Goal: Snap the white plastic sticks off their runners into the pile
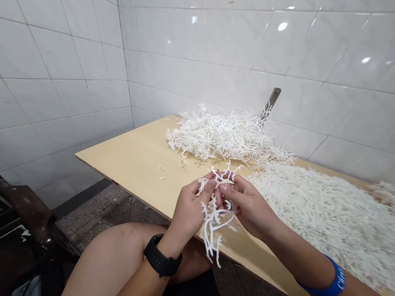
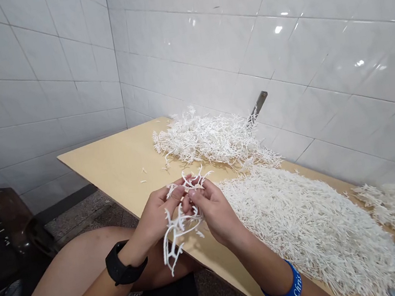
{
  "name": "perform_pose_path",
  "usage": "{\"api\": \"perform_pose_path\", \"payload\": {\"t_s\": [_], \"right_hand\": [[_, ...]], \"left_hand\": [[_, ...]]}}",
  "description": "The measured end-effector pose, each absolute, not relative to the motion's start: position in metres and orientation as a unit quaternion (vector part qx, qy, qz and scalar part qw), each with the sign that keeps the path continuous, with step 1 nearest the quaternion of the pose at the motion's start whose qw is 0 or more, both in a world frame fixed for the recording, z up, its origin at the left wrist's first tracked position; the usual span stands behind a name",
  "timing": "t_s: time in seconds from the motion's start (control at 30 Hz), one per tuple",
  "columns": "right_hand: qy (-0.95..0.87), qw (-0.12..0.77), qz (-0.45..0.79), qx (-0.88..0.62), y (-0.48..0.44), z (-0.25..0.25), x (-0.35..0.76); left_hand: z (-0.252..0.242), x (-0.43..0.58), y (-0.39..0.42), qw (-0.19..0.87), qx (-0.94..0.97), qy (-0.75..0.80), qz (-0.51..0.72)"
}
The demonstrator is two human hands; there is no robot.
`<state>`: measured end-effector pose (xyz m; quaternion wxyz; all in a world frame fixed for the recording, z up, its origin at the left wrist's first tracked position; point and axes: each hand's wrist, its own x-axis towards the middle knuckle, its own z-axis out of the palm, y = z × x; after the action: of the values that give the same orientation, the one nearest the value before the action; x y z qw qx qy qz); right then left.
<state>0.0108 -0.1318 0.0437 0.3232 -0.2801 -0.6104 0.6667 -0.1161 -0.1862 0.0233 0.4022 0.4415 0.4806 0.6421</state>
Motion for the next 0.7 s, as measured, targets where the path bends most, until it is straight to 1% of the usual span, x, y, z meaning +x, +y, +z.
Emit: {"api": "perform_pose_path", "payload": {"t_s": [0.07,0.13,0.23,0.3,0.33,0.4,0.47,0.5,0.57,0.7], "right_hand": [[-0.632,0.328,0.635,-0.298,-0.133,0.046,0.011],[-0.677,0.332,0.581,-0.307,-0.133,0.049,0.012],[-0.749,0.328,0.501,-0.284,-0.130,0.052,0.014],[-0.770,0.344,0.454,-0.288,-0.124,0.055,0.018],[-0.764,0.366,0.436,-0.304,-0.118,0.056,0.021],[-0.713,0.438,0.419,-0.352,-0.104,0.060,0.029],[-0.642,0.511,0.426,-0.381,-0.089,0.064,0.036],[-0.619,0.530,0.435,-0.384,-0.083,0.065,0.039],[-0.620,0.518,0.452,-0.379,-0.077,0.067,0.040],[-0.691,0.432,0.434,-0.384,-0.085,0.063,0.032]], "left_hand": [[0.024,-0.119,-0.186,0.354,0.455,0.495,0.650],[0.024,-0.123,-0.187,0.331,0.465,0.507,0.646],[0.028,-0.130,-0.190,0.345,0.479,0.517,0.620],[0.031,-0.133,-0.195,0.370,0.505,0.509,0.590],[0.033,-0.134,-0.197,0.387,0.522,0.499,0.573],[0.036,-0.134,-0.202,0.430,0.551,0.466,0.542],[0.037,-0.132,-0.203,0.470,0.566,0.438,0.517],[0.035,-0.130,-0.202,0.479,0.566,0.436,0.510],[0.030,-0.128,-0.196,0.469,0.549,0.460,0.516],[0.011,-0.126,-0.174,0.382,0.522,0.530,0.549]]}}
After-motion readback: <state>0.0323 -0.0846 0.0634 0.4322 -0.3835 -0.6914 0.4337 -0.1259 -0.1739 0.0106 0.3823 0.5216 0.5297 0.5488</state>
